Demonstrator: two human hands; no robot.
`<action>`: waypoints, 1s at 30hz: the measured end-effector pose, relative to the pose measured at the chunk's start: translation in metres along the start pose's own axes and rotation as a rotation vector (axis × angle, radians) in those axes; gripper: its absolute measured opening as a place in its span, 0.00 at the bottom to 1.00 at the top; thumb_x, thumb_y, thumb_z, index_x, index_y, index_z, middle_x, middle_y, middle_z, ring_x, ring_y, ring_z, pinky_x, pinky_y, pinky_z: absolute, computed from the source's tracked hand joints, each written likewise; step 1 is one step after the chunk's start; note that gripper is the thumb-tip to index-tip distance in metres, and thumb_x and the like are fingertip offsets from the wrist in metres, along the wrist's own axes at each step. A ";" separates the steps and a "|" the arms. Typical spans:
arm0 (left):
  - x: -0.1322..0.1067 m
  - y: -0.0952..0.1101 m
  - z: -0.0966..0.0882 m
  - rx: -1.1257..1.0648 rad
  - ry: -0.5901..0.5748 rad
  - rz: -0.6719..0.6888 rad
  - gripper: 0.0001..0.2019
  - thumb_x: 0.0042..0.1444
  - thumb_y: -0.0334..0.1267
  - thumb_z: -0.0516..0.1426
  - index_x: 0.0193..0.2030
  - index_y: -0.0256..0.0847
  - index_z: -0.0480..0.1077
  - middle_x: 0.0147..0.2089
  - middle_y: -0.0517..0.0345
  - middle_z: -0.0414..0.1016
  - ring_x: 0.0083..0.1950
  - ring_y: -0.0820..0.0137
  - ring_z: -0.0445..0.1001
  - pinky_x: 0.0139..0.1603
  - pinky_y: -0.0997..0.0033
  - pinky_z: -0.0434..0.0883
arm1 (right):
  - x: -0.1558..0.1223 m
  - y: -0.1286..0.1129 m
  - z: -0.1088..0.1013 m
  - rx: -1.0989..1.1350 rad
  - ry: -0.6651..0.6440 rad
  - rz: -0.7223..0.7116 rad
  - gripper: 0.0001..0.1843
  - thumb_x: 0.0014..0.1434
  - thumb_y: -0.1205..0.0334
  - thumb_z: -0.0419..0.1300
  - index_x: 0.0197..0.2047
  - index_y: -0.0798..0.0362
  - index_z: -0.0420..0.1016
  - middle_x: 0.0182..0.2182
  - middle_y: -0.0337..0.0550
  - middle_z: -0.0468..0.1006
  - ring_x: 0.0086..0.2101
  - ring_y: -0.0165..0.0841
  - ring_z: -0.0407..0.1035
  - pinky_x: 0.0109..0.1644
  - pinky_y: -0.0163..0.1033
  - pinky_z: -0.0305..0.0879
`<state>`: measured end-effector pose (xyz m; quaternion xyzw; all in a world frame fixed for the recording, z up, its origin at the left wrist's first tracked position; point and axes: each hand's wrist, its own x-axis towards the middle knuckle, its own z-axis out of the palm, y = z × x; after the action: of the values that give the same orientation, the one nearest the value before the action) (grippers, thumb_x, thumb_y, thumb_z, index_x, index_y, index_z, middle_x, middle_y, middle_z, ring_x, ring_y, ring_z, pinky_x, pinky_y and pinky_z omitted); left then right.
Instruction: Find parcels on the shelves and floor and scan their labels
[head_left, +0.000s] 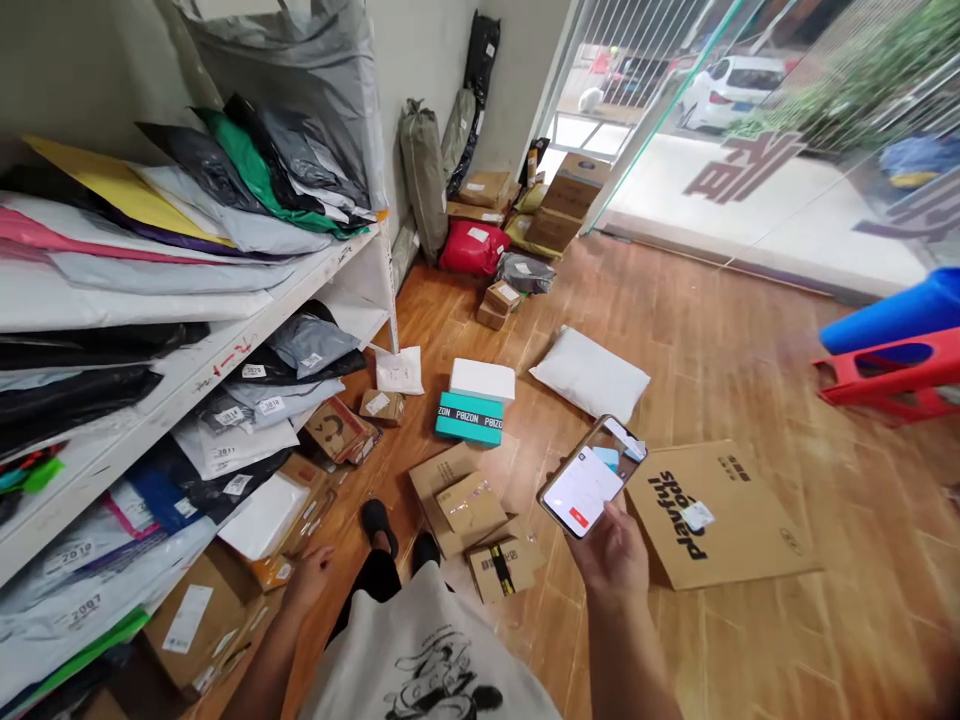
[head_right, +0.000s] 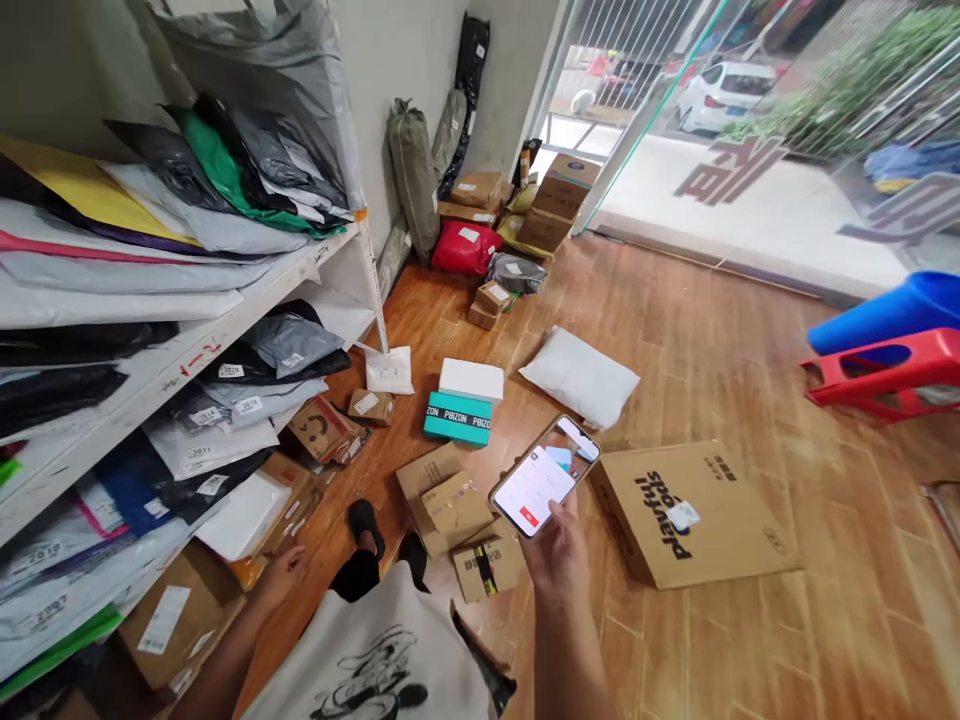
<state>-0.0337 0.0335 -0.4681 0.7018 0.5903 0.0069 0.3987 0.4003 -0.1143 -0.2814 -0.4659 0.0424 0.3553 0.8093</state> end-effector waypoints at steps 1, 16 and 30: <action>-0.005 0.010 0.003 -0.027 -0.013 0.005 0.20 0.53 0.46 0.50 0.45 0.36 0.75 0.42 0.44 0.80 0.47 0.54 0.78 0.51 0.57 0.73 | -0.001 0.003 -0.005 -0.022 -0.007 0.007 0.28 0.46 0.58 0.68 0.53 0.39 0.74 0.51 0.38 0.81 0.50 0.44 0.74 0.54 0.53 0.70; -0.125 0.247 0.020 -1.047 -0.742 0.231 0.38 0.58 0.65 0.52 0.72 0.57 0.47 0.73 0.49 0.53 0.63 0.53 0.68 0.50 0.55 0.75 | -0.120 0.073 0.003 -0.064 -0.241 0.051 0.20 0.45 0.63 0.67 0.43 0.47 0.73 0.36 0.37 0.83 0.32 0.38 0.76 0.34 0.40 0.71; -0.264 0.141 0.027 -1.119 -0.535 0.213 0.35 0.62 0.58 0.51 0.71 0.46 0.49 0.64 0.40 0.66 0.49 0.54 0.78 0.25 0.67 0.77 | -0.271 0.129 -0.047 -0.160 -0.378 -0.010 0.12 0.51 0.59 0.63 0.41 0.47 0.71 0.34 0.35 0.79 0.34 0.38 0.72 0.37 0.39 0.67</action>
<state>0.0155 -0.1997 -0.2850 0.4192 0.3041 0.1784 0.8367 0.1317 -0.2560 -0.2931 -0.4541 -0.1410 0.4347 0.7648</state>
